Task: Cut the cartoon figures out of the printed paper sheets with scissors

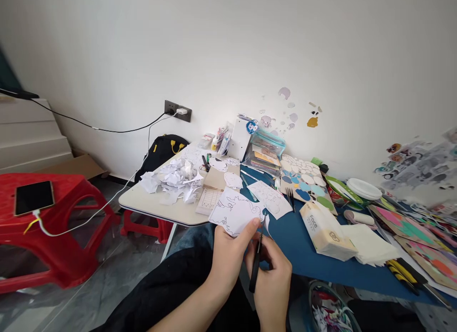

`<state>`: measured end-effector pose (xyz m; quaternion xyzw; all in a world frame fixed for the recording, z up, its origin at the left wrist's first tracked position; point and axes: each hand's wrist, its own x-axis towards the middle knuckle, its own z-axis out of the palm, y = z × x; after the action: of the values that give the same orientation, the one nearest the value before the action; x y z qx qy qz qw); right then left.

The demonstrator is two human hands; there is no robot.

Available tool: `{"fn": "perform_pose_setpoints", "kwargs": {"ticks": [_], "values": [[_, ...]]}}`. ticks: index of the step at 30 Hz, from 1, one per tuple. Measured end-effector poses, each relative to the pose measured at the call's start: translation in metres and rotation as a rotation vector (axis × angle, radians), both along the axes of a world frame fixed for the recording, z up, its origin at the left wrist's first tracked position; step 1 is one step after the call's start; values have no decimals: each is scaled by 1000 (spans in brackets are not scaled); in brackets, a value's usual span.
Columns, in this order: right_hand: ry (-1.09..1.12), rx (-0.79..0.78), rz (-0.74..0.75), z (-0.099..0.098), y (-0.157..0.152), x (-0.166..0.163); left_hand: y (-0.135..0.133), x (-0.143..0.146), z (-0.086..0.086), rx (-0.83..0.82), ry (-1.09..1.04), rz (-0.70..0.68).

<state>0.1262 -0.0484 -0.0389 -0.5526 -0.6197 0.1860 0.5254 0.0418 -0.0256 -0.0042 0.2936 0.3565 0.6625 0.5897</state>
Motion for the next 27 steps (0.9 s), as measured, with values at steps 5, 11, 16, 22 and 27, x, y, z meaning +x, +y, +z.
{"fn": "perform_pose_setpoints", "kwargs": {"ticks": [5, 11, 16, 22, 27], "values": [[195, -110, 232, 6, -3, 2, 0, -10, 7, -3, 116, -30], [421, -121, 395, 9, -4, 5, -1, -21, 8, 81, 186, -248], [386, -112, 386, 11, -5, 6, -3, -25, 12, 91, 189, -295], [336, -107, 352, 17, -9, 6, -6, -26, 18, 95, 194, -259], [285, -89, 346, 20, -11, 8, -7, -27, 18, 89, 232, -266]]}}
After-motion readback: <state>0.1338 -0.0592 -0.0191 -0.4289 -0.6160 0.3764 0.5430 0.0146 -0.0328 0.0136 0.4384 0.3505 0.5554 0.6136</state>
